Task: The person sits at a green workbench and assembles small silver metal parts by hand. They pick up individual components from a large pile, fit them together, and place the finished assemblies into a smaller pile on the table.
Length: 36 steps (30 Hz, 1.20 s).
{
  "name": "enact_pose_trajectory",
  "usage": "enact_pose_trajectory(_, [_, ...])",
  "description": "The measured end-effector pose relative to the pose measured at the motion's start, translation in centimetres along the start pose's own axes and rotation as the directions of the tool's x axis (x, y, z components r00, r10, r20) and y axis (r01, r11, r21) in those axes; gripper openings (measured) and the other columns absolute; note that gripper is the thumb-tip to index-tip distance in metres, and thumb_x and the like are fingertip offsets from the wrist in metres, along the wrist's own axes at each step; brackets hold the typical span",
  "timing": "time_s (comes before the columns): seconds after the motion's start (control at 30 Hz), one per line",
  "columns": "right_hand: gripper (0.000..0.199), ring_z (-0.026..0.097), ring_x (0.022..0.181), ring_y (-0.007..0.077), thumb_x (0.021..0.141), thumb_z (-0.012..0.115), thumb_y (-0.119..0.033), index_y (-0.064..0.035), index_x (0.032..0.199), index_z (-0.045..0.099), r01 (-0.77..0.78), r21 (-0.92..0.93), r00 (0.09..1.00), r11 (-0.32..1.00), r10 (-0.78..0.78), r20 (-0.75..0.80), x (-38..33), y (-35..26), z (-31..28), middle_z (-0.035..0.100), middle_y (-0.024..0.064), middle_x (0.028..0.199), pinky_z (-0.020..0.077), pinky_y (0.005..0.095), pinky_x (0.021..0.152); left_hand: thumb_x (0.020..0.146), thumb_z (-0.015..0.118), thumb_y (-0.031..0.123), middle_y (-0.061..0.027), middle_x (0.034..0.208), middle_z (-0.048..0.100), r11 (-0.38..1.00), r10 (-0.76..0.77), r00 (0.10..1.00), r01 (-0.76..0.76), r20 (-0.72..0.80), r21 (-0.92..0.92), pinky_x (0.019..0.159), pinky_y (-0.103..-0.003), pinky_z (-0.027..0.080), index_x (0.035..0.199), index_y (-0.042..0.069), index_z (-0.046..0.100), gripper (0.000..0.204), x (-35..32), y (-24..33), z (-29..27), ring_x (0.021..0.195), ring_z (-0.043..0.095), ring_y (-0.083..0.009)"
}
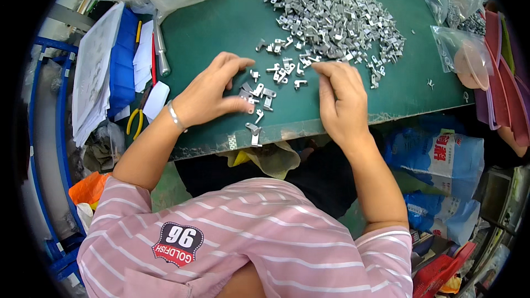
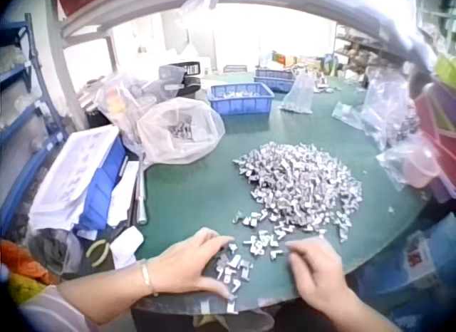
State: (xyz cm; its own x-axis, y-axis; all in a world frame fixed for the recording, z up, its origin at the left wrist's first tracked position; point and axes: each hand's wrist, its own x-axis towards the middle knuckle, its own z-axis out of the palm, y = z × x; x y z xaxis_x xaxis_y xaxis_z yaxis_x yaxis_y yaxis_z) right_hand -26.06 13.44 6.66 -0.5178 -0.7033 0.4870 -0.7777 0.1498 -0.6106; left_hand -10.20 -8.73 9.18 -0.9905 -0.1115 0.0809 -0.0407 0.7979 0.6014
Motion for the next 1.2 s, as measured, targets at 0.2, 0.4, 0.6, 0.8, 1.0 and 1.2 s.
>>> enact_pose_trajectory(0.2, [0.064,0.054,0.111,0.0386,0.076,0.082,-0.021,-0.0003,0.130,0.055,0.097,0.110,0.941,0.989,-0.128,0.315,-2.9,-4.2,2.1,0.056,0.0189,0.126,0.0458,0.0444,0.096,0.056,0.095,0.026,-0.0158,0.119,0.051,0.991,0.136,0.986,-0.135,0.094,-0.016,0.082,-0.038,0.052,0.137,0.006,0.048,0.096,-1.9,1.2,1.8,0.095,0.059,-0.0332])
enact_pose_trajectory(0.4, [0.073,0.051,0.117,0.0399,0.073,0.084,-0.026,-0.0003,0.134,0.053,0.032,0.139,0.944,0.990,-0.075,0.322,-3.5,-4.0,2.3,0.053,0.0197,0.131,0.0424,0.0457,0.102,0.064,0.091,0.016,-0.0089,0.112,0.053,0.991,0.023,0.990,-0.041,-0.137,-0.131,0.069,-0.030,0.051,0.125,0.005,0.055,0.072,-4.3,3.0,2.9,0.072,0.053,-0.0173])
enact_pose_trajectory(0.6, [0.073,0.044,0.132,0.0421,0.077,0.081,-0.038,-0.0027,0.135,0.054,0.074,0.103,0.943,0.992,-0.103,0.316,-3.2,-5.2,4.1,0.048,0.0209,0.142,0.0373,0.0483,0.110,0.080,0.073,0.017,-0.0142,0.104,0.063,0.980,0.198,0.966,-0.196,0.165,-0.028,0.085,-0.043,0.052,0.117,0.001,0.059,0.042,-10.8,3.4,8.7,0.094,0.064,-0.0322])
enact_pose_trajectory(0.8, [0.023,0.059,0.116,0.0295,0.077,0.074,-0.015,-0.0075,0.098,0.068,0.345,0.086,0.923,0.935,-0.354,0.147,-4.1,-7.2,8.9,0.065,0.0073,0.113,0.0451,0.0439,0.092,0.090,0.053,0.012,-0.0214,0.117,0.066,0.977,0.162,0.901,-0.204,0.403,0.063,0.095,-0.047,0.048,0.117,0.005,0.067,0.031,-11.3,1.4,16.8,0.107,0.065,-0.0338])
enact_pose_trajectory(1.0, [0.021,0.061,0.112,0.0273,0.075,0.075,-0.007,-0.0066,0.096,0.070,0.462,0.176,0.873,0.869,-0.480,0.081,-7.0,-7.0,8.4,0.068,0.0070,0.112,0.0466,0.0431,0.091,0.093,0.050,0.014,-0.0184,0.118,0.066,0.900,0.389,0.917,-0.398,0.087,0.175,0.090,-0.040,0.051,0.123,0.009,0.064,0.033,-11.7,1.1,16.5,0.105,0.066,-0.0337])
enact_pose_trajectory(1.2, [0.028,0.061,0.109,0.0330,0.075,0.067,0.002,-0.0020,0.102,0.068,0.384,0.132,0.920,0.914,-0.391,0.025,-5.5,-4.4,5.0,0.065,0.0149,0.115,0.0478,0.0462,0.095,0.095,0.046,0.016,-0.0173,0.100,0.070,0.981,-0.005,0.661,-0.144,0.750,0.133,0.081,-0.045,0.055,0.137,0.018,0.058,0.044,-10.3,3.0,13.0,0.094,0.069,-0.0358])
